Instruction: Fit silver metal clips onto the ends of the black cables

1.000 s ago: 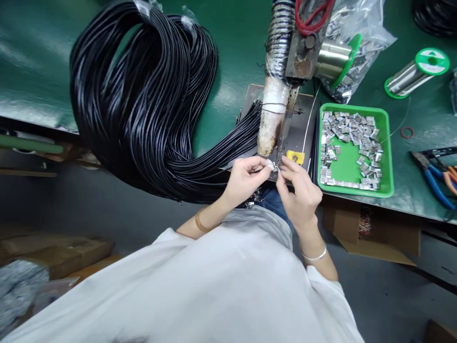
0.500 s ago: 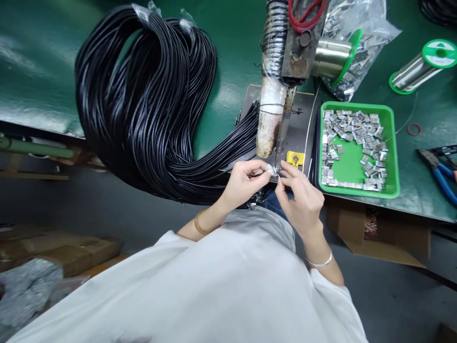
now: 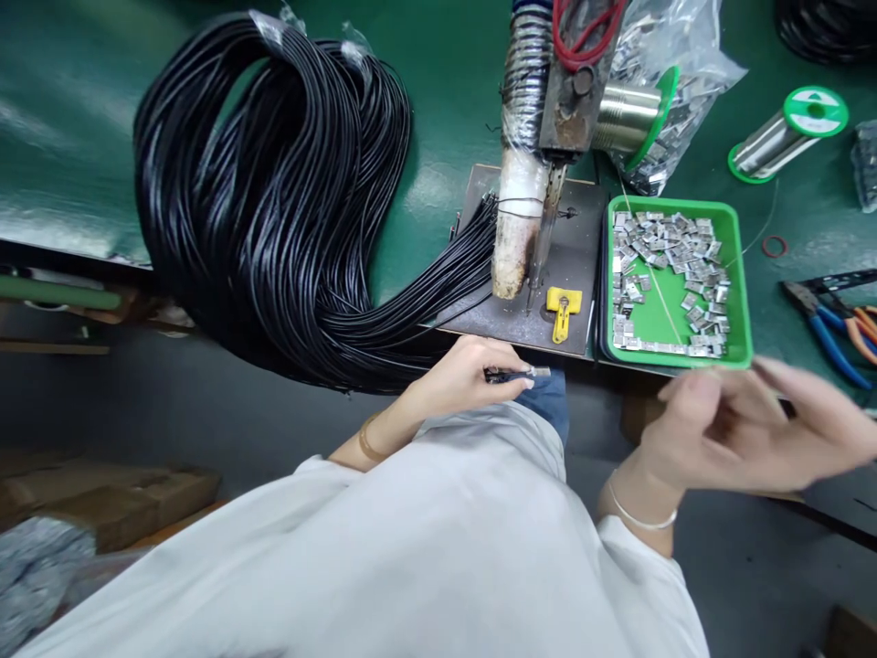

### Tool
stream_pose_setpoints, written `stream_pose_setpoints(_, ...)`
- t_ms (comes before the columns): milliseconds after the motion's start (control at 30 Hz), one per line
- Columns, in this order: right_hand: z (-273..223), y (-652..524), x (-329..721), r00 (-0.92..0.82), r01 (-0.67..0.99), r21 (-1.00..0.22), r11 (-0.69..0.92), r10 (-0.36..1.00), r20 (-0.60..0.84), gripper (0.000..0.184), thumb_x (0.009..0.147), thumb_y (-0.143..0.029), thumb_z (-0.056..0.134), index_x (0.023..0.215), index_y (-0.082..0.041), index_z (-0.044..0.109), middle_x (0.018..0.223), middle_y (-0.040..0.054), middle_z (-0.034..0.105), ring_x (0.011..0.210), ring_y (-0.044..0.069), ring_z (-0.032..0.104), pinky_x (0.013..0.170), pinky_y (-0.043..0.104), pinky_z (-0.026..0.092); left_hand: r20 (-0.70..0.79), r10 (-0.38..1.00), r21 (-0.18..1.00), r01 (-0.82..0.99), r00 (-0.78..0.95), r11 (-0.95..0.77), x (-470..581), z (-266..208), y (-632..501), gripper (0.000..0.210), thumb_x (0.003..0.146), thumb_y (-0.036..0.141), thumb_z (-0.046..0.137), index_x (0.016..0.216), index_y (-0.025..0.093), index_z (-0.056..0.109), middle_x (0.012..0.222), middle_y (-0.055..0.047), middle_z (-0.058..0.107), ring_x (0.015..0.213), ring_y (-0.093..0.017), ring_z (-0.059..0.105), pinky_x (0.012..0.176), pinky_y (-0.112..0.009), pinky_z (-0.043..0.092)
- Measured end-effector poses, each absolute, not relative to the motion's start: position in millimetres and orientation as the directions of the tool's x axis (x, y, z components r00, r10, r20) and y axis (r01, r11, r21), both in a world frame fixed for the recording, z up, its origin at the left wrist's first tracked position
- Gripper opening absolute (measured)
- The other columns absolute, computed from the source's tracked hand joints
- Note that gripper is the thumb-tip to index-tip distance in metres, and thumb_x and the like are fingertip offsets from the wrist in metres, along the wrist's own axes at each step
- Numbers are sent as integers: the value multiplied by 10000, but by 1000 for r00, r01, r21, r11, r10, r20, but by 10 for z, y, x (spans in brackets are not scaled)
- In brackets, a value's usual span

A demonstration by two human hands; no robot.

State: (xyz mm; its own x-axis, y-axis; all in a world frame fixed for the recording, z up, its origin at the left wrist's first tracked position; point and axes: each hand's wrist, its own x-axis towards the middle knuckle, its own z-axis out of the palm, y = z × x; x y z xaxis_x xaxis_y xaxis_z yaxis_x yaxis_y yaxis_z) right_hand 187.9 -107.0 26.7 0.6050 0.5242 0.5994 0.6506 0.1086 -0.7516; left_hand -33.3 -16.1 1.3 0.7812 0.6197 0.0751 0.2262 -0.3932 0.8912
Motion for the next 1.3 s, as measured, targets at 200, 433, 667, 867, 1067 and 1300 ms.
stream_pose_setpoints(200, 244, -777, 2248, 524, 769, -603, -212, 749, 405, 141, 834, -348, 702, 874, -227, 642, 720, 14, 667, 618, 163, 688, 604, 292, 520, 243, 829, 836, 325, 505, -443, -419, -43, -12, 287, 941, 304, 595, 757, 123, 720, 686, -21, 665, 577, -91, 550, 599, -223, 425)
stream_pose_setpoints(433, 105, -353, 2559, 362, 892, -368, -264, 904, 227, 61, 777, -260, 687, 785, -201, 675, 776, 8, 703, 731, 138, 625, 753, 273, 422, 362, 795, 459, 650, 486, -606, -390, -159, 250, 153, 912, 193, 566, 937, 128, 702, 833, -70, 668, 825, -209, 572, 767, -331, 438)
stream_pose_setpoints(667, 217, -492, 2741, 368, 903, -287, -319, 920, 135, 63, 773, -241, 728, 799, -216, 677, 859, 14, 718, 700, 116, 552, 716, 280, 357, 99, 680, 867, 273, 727, -418, -517, 78, 108, 60, 844, 169, 621, 855, 143, 674, 664, 25, 610, 591, -82, 508, 637, -215, 398)
stream_pose_setpoints(867, 261, -540, 2637, 211, 976, 20, -216, 968, 136, 96, 884, -269, 620, 827, -191, 621, 909, 75, 690, 814, 148, 564, 645, 302, 272, 51, 7, 993, -50, 999, -107, -517, 196, -28, 218, 907, 188, 582, 1010, 90, 747, 626, -16, 657, 527, -60, 470, 560, -184, 375)
stream_pose_setpoints(1067, 197, -476, 2579, 167, 945, 259, -199, 976, 140, 152, 906, -291, 519, 873, -168, 602, 855, 110, 665, 815, 167, 549, 592, 312, 194, -177, 180, 926, 102, 967, 363, -576, 211, -301, 269, 904, 326, 640, 930, 67, 708, 634, -28, 624, 569, -76, 540, 580, -191, 430)
stream_pose_setpoints(1300, 221, -380, 2561, 188, 908, 363, -207, 978, 89, 148, 927, -231, 439, 902, -176, 574, 837, 116, 674, 722, 163, 520, 582, 321, 173, -274, 209, 734, 64, 939, 676, -505, 50, -492, 372, 833, 443, 732, 928, 89, 672, 624, -20, 641, 421, -26, 381, 420, -191, 265)
